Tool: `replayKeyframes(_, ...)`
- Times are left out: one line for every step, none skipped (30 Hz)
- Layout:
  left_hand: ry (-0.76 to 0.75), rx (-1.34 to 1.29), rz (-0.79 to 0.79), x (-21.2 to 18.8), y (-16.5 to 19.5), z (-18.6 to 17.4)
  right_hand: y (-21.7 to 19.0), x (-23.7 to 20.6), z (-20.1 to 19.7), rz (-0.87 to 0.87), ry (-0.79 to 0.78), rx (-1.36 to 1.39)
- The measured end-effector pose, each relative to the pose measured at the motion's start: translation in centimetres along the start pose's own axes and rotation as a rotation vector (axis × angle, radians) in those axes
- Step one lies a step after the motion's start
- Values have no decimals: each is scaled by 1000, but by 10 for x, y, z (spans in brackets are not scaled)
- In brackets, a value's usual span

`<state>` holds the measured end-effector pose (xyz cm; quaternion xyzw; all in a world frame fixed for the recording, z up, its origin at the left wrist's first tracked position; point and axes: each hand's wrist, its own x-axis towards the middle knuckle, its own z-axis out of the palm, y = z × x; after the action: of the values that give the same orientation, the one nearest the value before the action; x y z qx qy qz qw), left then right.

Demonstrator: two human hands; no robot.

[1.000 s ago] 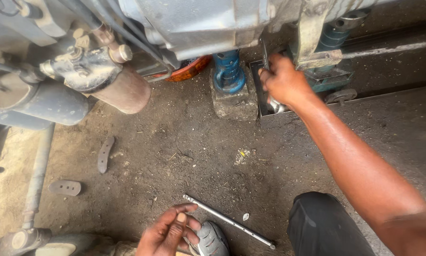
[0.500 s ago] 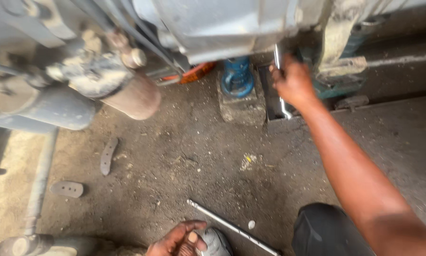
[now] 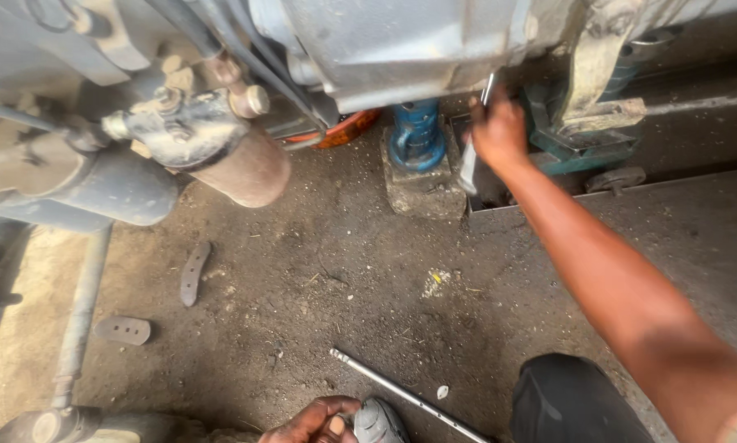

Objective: The person works under a vehicle using a wrench to loosen and tighten bolts on the undercarriage. They repeatedly reposition the wrench and adjust their grip while applying torque to fasteners near the transmission area.

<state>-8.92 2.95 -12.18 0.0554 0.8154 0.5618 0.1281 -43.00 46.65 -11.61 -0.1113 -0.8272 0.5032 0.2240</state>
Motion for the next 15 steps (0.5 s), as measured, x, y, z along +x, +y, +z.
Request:
replayKeyframes(50,95,-144,0,1,1,-4,-8,-13,-40,-40,-114)
replayKeyframes(40,108,-212,0,5,2,-7,-17,-24,-78,-79,-239)
replayKeyframes(28,125,-277,-1,11,3,-10,-21,-34,-124,-105,-367)
replayKeyframes(15,143,-340,-1,19,3,-13,-24,-41,-126,-115,-332)
replayKeyframes(10,173,-404,-1,28,4,-16,-23,-47,-129,-128,-299)
replayKeyframes(5,204,-471,0,37,4,-19,-22,-51,-130,-143,-265)
replayKeyframes(4,233,-536,2,46,3,-22,-19,-53,-181,-124,-277)
replayKeyframes(-19,230,-546,5,53,3,-25,-15,-54,-233,-107,-290)
replayKeyframes(-44,228,-559,8,60,2,-29,-12,-55,-281,-92,-304)
replayKeyframes(-66,228,-568,11,64,2,-33,-8,-55,-172,-126,-264)
replayKeyframes(-85,194,-539,13,66,1,-36,-8,-55,-67,-159,-223)
replayKeyframes(-106,159,-512,14,64,0,-40,-8,-55,40,-195,-184)
replayKeyframes(-130,123,-488,14,60,-2,-43,-11,-55,123,-213,-117)
replayKeyframes(-120,105,-481,13,53,-3,-44,-17,-54,203,-227,-48)
replayKeyframes(-106,87,-468,12,44,-5,-45,-20,-53,276,-239,24)
